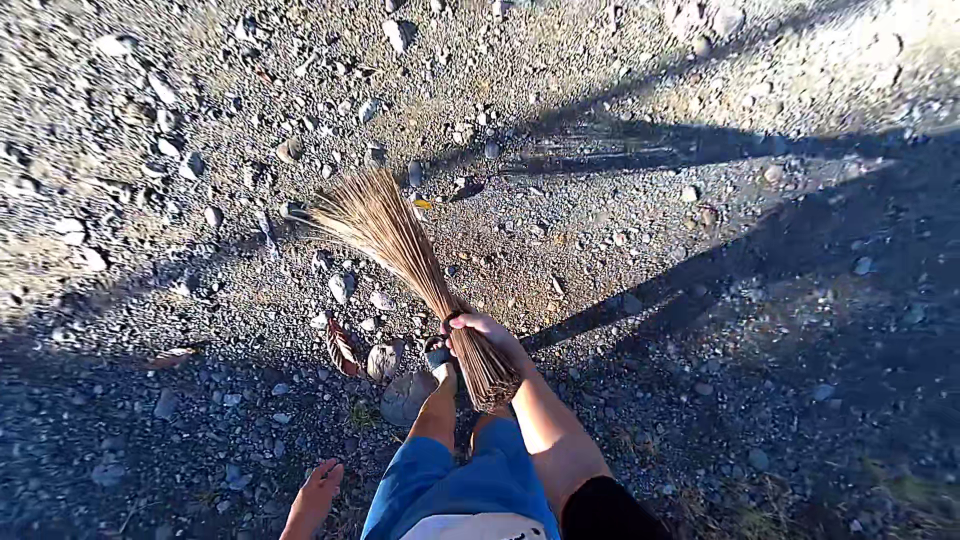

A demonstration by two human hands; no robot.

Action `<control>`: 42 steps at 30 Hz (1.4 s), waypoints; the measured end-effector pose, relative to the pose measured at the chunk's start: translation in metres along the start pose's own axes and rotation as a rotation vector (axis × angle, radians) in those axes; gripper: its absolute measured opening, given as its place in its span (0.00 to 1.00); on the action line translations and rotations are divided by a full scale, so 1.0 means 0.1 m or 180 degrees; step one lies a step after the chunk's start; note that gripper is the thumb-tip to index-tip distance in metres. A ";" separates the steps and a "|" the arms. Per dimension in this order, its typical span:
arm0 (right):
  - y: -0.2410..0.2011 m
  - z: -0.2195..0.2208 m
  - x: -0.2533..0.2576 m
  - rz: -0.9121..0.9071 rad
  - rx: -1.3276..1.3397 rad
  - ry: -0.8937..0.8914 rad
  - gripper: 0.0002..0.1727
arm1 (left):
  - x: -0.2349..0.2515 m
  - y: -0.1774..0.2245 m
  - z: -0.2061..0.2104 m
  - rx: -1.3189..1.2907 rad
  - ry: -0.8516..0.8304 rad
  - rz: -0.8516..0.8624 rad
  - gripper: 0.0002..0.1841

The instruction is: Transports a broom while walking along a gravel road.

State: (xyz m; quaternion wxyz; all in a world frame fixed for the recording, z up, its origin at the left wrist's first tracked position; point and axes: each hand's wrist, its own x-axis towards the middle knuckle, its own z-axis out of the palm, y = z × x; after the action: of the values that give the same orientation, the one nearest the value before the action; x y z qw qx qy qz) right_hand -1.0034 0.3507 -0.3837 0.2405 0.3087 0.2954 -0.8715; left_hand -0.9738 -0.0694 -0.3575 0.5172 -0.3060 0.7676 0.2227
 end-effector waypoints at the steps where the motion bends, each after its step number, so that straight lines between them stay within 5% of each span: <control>1: -0.06 -0.08 -0.25 -0.0017 -0.0007 0.0124 0.36 | -0.02 0.03 0.04 -0.0043 -0.0050 -0.0010 0.27; 5: -0.23 -0.42 -0.97 0.0061 0.0058 0.1411 0.33 | -0.06 -0.10 0.20 -0.0242 -0.0136 -0.0089 0.28; 9: -0.44 -0.24 -0.39 -0.0135 0.0068 0.2183 0.08 | -0.08 -0.34 0.49 -0.0576 -0.0033 -0.0205 0.28; 14: -1.06 0.55 0.83 0.0326 -0.0321 0.0353 0.17 | -0.59 -0.13 1.04 -0.1263 0.0027 -0.0324 0.27; 17: -1.11 0.93 1.33 0.0485 -0.1484 0.0070 0.11 | -0.90 -0.15 1.41 -0.1749 0.0067 -0.0512 0.27; 20: -0.69 1.23 1.17 0.0624 -0.2762 0.0169 0.51 | -1.12 -0.26 1.80 -0.2345 0.0121 -0.0778 0.27; 21: -0.52 1.27 1.06 0.0871 -0.2998 0.0117 0.56 | -1.20 -0.30 1.93 -0.2487 0.0098 -0.0860 0.27; 27: 0.40 1.51 0.49 0.3165 -0.3609 -0.0747 0.49 | -1.24 -0.46 2.33 -0.2746 -0.0303 -0.0996 0.28; 30: 0.79 1.73 0.69 0.3748 -0.3883 -0.0817 0.30 | -1.09 -0.47 2.16 -0.3073 -0.0136 -0.0907 0.27; 32: 0.78 1.87 1.04 0.3415 -0.4341 -0.0609 0.19 | -1.07 -0.45 2.06 -0.3632 0.0160 -0.0823 0.26; 33: 0.70 1.95 1.27 0.2933 -0.4601 -0.0364 0.21 | -1.05 -0.46 2.01 -0.3906 0.0232 -0.0790 0.25; 35: 0.52 2.10 1.68 0.1956 -0.4834 0.0075 0.45 | -1.04 -0.54 2.00 -0.4199 0.0282 -0.0829 0.25; 38: 0.59 2.30 1.91 0.0826 -0.4694 0.0299 0.55 | -1.07 -0.76 2.14 -0.3981 0.0171 -0.1067 0.25; 42: 0.80 2.49 1.59 0.0968 -0.4258 -0.0047 0.61 | -1.02 -0.93 2.19 -0.3530 -0.0182 -0.1353 0.26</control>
State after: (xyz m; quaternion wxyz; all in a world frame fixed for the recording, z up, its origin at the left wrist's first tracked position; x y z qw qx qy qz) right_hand -1.1638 0.0910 -0.3634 0.5012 0.1258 0.7219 -0.4602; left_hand -0.7362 0.0327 -0.3453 0.3339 -0.6714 0.4444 0.4902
